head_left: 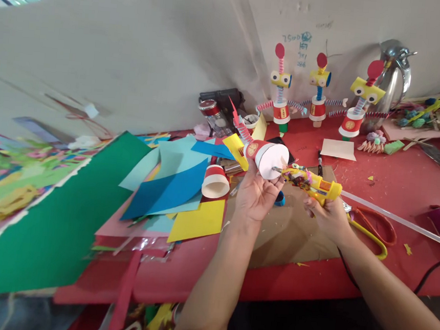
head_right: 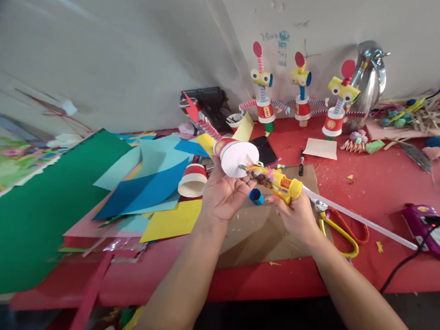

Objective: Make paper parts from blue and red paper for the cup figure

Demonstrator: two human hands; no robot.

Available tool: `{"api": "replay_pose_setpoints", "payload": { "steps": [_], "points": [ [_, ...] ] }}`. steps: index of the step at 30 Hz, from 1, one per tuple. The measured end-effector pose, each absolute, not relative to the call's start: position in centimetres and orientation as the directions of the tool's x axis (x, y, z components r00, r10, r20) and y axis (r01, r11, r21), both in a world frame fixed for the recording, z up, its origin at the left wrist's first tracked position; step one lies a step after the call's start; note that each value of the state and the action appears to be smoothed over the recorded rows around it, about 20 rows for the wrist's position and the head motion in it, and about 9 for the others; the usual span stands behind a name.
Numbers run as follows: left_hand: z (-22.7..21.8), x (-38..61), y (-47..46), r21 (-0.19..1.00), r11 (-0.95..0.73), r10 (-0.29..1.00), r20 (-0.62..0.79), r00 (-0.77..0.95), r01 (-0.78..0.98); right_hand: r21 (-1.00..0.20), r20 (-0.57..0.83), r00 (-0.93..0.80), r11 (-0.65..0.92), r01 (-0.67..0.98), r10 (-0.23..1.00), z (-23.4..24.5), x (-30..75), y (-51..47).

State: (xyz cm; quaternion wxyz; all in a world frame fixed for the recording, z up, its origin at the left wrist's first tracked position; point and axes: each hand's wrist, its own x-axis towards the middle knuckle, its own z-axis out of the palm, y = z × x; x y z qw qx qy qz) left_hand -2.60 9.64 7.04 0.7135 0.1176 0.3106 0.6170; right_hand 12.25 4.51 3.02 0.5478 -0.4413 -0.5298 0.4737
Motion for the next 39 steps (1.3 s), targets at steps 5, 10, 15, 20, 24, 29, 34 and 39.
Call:
{"api": "replay_pose_setpoints", "payload": {
  "steps": [5, 10, 15, 20, 24, 29, 34, 39],
  "points": [
    [7.5, -2.5, 9.6, 0.524, 0.197, 0.939, -0.343, 0.006, -0.828, -0.991, 0.132, 0.047, 0.133, -0.003, 0.990, 2.4, 12.8, 5.0],
    [7.4, -2.2, 9.5, 0.523, 0.216, 0.933, -0.360, 0.016, -0.824, -0.984, 0.167, 0.087, 0.171, -0.050, 0.982, 2.6, 12.5, 5.2],
    [6.9, -2.4, 9.6, 0.547, 0.238, 0.935, -0.352, 0.038, -0.802, -0.983, 0.174, 0.059, 0.177, -0.049, 0.983, 2.7, 12.4, 4.9],
    [6.8, -2.8, 9.7, 0.545, 0.229, 0.948, -0.313, 0.058, -0.806, -0.985, 0.172, 0.029, 0.172, -0.009, 0.985, 2.0, 12.9, 4.9],
    [7.3, -2.6, 9.6, 0.527, 0.209, 0.941, -0.338, 0.022, -0.824, -0.989, 0.146, 0.055, 0.145, 0.018, 0.988, 2.0, 13.1, 5.1],
    [7.6, -2.2, 9.4, 0.510, 0.214, 0.933, -0.359, 0.020, -0.833, -0.987, 0.159, 0.086, 0.158, 0.011, 0.984, 2.5, 12.9, 5.2],
    [6.9, -2.3, 9.5, 0.549, 0.248, 0.937, -0.345, 0.054, -0.798, -0.982, 0.188, 0.054, 0.189, -0.025, 0.981, 2.5, 12.7, 5.0],
    [6.5, -2.5, 9.7, 0.567, 0.244, 0.949, -0.308, 0.072, -0.786, -0.984, 0.178, -0.005, 0.178, 0.023, 0.984, 2.7, 13.1, 4.9]
  ]
}}
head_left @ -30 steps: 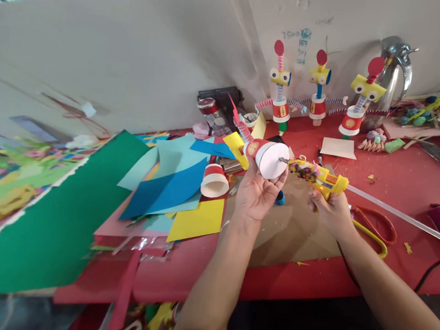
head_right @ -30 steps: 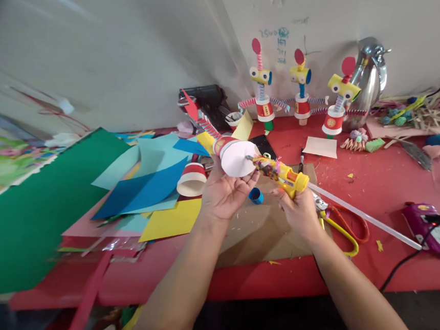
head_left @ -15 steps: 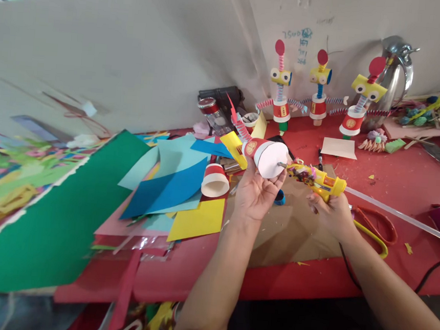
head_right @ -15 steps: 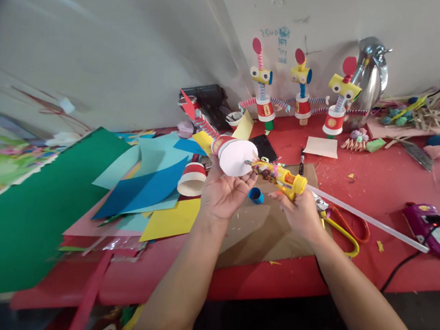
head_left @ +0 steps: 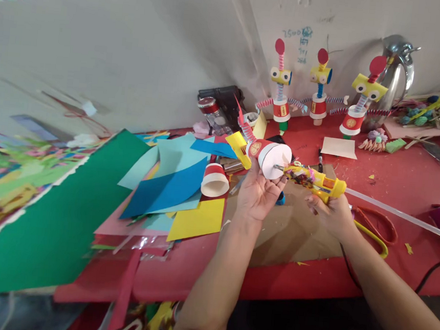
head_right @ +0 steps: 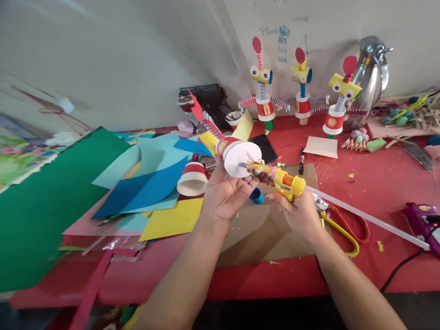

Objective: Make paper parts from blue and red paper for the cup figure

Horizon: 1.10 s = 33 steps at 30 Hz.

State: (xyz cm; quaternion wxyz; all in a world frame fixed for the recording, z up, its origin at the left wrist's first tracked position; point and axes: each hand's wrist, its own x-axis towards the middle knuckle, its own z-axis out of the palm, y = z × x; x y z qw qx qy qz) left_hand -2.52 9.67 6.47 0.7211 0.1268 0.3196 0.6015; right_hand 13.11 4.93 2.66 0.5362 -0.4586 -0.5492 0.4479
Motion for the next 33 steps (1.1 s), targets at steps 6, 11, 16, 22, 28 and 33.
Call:
{"api": "replay_pose_setpoints", "payload": {
  "steps": [6, 11, 16, 22, 28, 33],
  "points": [
    [7.2, -2.4, 9.7, 0.523, 0.229, 0.926, -0.377, 0.018, -0.821, -0.991, 0.111, 0.049, 0.106, 0.087, 0.993, 2.8, 13.7, 5.3],
    [7.3, -2.1, 9.5, 0.513, 0.227, 0.931, -0.365, 0.029, -0.828, -0.992, 0.121, 0.105, 0.116, 0.054, 0.987, 2.8, 13.4, 5.4],
    [6.6, -2.1, 9.6, 0.542, 0.251, 0.932, -0.358, 0.050, -0.802, -0.986, 0.166, 0.049, 0.166, 0.007, 0.985, 2.9, 13.2, 5.2],
    [6.3, -2.3, 9.9, 0.555, 0.253, 0.930, -0.365, 0.041, -0.792, -0.986, 0.141, 0.007, 0.140, 0.085, 0.990, 3.1, 13.7, 5.3],
    [6.4, -2.2, 9.9, 0.545, 0.239, 0.942, -0.333, 0.054, -0.804, -0.988, 0.136, 0.084, 0.129, 0.083, 0.987, 3.0, 13.5, 5.4],
    [6.1, -2.4, 9.9, 0.543, 0.266, 0.937, -0.339, 0.082, -0.797, -0.988, 0.143, 0.017, 0.142, 0.051, 0.990, 3.1, 13.3, 5.2]
  ]
}}
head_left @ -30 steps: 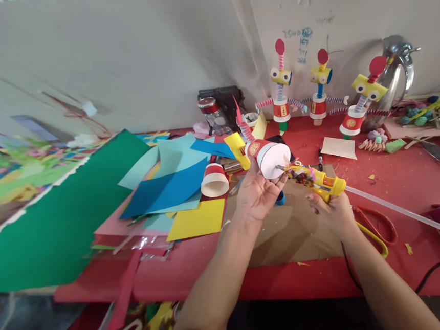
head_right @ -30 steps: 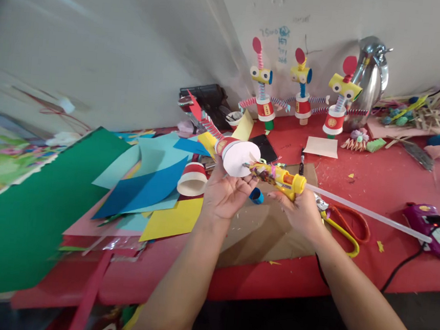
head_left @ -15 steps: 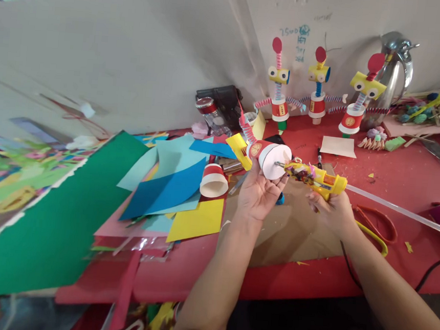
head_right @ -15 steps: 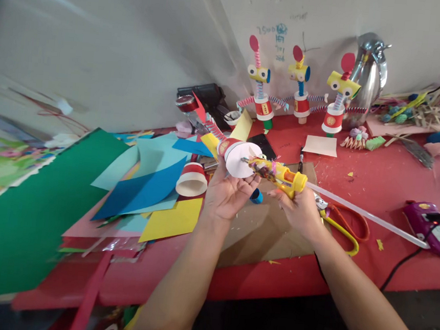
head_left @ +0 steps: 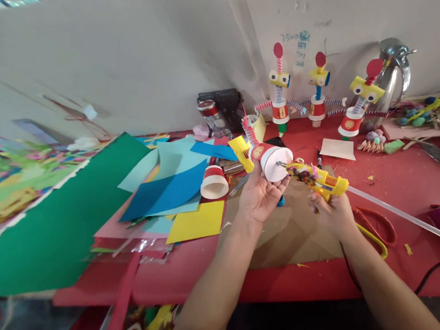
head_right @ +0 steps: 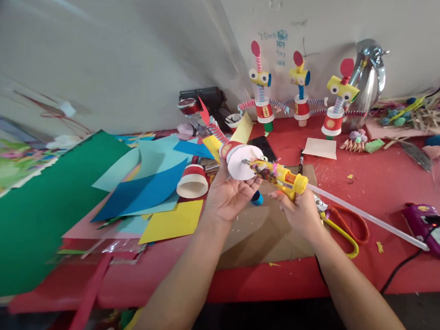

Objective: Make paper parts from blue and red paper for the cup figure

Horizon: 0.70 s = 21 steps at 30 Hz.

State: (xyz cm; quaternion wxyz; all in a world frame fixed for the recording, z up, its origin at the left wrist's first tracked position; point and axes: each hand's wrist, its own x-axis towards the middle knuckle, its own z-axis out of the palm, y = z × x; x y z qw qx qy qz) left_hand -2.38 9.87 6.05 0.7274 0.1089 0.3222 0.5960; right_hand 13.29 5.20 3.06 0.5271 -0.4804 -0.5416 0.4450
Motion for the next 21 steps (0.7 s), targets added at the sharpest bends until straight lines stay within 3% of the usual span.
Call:
{"api": "replay_pose_setpoints", "payload": {
  "steps": [8, 13, 16, 21],
  "points": [
    [5.91, -2.94, 10.23, 0.546, 0.244, 0.946, -0.315, 0.074, -0.801, -0.986, 0.080, 0.026, 0.075, 0.150, 0.996, 3.53, 13.61, 5.43],
    [5.90, -2.71, 10.18, 0.537, 0.246, 0.947, -0.310, 0.082, -0.807, -0.994, 0.095, 0.080, 0.091, 0.056, 0.992, 3.17, 13.16, 5.49],
    [5.68, -2.58, 10.13, 0.545, 0.265, 0.945, -0.309, 0.103, -0.795, -0.992, 0.120, 0.052, 0.118, 0.035, 0.991, 3.04, 13.07, 5.35],
    [5.66, -2.72, 10.22, 0.566, 0.257, 0.950, -0.296, 0.098, -0.783, -0.987, 0.084, -0.023, 0.086, 0.135, 0.996, 3.43, 13.59, 5.36]
  ]
}}
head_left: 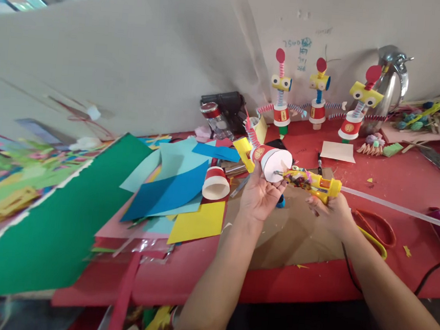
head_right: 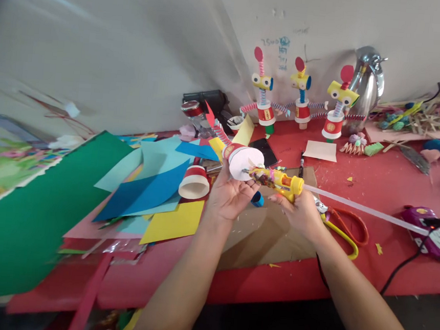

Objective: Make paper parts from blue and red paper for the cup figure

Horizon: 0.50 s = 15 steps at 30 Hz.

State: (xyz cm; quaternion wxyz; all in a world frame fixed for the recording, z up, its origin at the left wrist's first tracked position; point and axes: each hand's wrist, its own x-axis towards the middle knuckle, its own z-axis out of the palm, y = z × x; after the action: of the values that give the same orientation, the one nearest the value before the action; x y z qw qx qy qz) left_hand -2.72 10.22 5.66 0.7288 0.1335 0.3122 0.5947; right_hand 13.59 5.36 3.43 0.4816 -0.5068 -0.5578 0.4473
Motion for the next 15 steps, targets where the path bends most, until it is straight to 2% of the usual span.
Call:
{"api": "replay_pose_setpoints", "payload": {
  "steps": [3, 6, 10, 15],
  "points": [
    [5.70, -2.90, 10.34, 0.567, 0.252, 0.951, -0.293, 0.094, -0.784, -0.991, 0.043, 0.011, 0.042, 0.129, 0.999, 3.55, 13.74, 5.54],
    [5.60, -2.92, 10.38, 0.552, 0.251, 0.951, -0.292, 0.097, -0.795, -0.993, 0.068, 0.047, 0.063, 0.102, 0.997, 3.36, 13.54, 5.61],
    [5.33, -2.87, 10.38, 0.544, 0.273, 0.938, -0.332, 0.095, -0.794, -0.993, 0.096, 0.010, 0.095, 0.067, 0.995, 3.24, 13.28, 5.43],
    [5.36, -3.01, 10.51, 0.545, 0.280, 0.930, -0.358, 0.083, -0.790, -0.983, 0.097, -0.017, 0.098, 0.154, 0.995, 3.74, 13.77, 5.48]
  ]
}}
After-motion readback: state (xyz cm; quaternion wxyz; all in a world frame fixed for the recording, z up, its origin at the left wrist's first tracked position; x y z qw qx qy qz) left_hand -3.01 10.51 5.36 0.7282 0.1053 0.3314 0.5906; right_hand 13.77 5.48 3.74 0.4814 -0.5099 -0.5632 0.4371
